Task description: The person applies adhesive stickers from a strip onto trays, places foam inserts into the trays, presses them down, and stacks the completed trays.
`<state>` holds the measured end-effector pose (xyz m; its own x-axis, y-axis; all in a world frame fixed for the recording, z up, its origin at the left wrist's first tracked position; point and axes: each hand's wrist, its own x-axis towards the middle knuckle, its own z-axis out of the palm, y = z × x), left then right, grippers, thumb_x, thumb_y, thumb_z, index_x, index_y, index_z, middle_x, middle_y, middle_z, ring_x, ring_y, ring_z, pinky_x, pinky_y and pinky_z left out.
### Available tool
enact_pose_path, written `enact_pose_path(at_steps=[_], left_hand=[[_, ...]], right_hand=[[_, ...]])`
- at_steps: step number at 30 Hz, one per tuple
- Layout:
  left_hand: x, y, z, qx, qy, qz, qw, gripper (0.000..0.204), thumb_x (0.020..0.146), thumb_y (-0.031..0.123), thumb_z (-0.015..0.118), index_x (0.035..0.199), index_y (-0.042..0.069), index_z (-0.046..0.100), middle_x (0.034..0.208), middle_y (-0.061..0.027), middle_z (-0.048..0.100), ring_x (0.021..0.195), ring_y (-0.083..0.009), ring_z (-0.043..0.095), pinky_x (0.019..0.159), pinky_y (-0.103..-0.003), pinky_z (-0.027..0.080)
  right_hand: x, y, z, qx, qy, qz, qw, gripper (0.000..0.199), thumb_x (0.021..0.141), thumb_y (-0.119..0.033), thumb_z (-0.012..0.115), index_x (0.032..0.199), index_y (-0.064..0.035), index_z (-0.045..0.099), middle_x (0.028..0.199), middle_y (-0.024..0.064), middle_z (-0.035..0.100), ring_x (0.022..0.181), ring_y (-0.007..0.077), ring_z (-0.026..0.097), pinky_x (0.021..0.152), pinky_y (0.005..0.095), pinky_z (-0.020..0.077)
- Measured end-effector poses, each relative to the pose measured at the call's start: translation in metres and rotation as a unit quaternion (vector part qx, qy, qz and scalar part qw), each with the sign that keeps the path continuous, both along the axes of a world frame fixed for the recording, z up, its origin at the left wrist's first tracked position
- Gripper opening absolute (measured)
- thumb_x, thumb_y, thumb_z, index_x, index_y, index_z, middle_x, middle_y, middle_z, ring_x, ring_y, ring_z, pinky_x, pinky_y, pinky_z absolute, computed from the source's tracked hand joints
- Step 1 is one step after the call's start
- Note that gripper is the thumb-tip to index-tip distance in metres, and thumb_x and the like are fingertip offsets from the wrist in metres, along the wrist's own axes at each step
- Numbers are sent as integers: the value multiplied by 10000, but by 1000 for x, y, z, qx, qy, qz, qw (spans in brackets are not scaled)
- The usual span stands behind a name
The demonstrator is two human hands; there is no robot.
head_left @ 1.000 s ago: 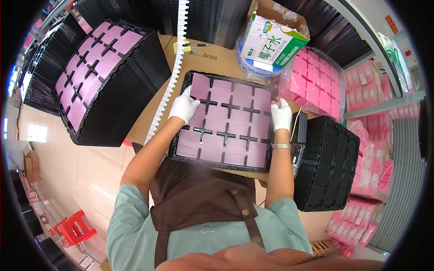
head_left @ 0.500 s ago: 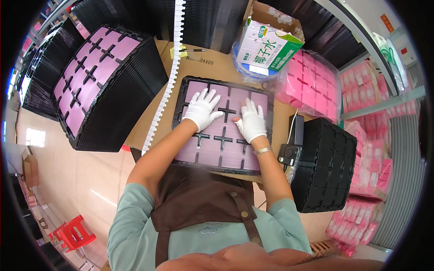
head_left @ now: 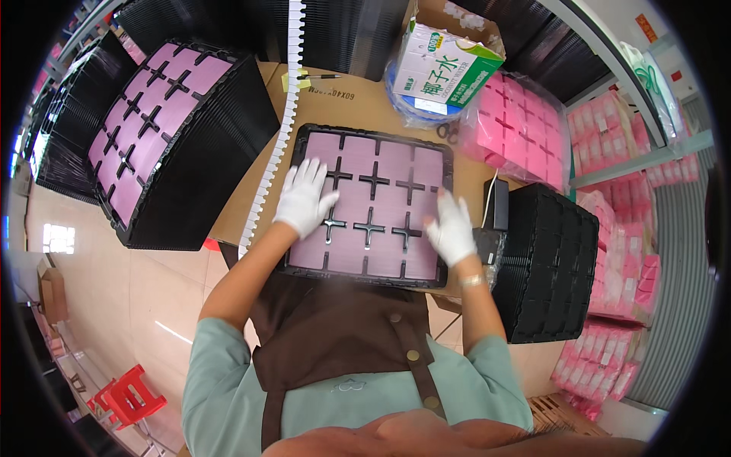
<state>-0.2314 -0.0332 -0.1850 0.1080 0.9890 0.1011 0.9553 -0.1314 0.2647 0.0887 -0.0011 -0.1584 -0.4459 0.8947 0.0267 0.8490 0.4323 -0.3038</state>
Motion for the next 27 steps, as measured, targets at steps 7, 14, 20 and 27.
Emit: enact_pose_path(at_steps=[7,14,20,27], left_hand=[[10,-112,37,-115,40,-169,978,892,703,625,616,1310,3,418,1380,-218,361,1312,-342,300,1091,-468,185],[10,-144,3,-45,58,-49,996,845,721,551,623,1283,-42,406,1348,-219,390,1282,-345,336,1076,-462,230],[10,-155,-5,7,-35,-5,999,661,748,359,690,1229,-30,456,1316,-232,418,1242,-380,372,1040,-478,291],[-6,-139,-26,59,-182,259,947,496,777,253,672,1132,-60,522,991,-240,545,946,-385,532,875,-436,428]], right_hand=[[-3,-121,-27,-10,-64,74,995,877,776,-623,488,1273,96,409,1335,296,377,1259,409,355,1072,506,215],[-3,-132,-9,-46,-144,23,988,954,752,-635,519,1310,121,356,1385,297,322,1304,385,310,1097,466,186],[2,-123,5,-44,-6,-1,999,721,744,-442,672,1237,51,488,1229,288,504,1146,414,481,1011,427,351],[32,-76,-57,81,108,-233,963,358,884,-276,558,953,73,599,892,264,607,843,407,572,771,426,449]])
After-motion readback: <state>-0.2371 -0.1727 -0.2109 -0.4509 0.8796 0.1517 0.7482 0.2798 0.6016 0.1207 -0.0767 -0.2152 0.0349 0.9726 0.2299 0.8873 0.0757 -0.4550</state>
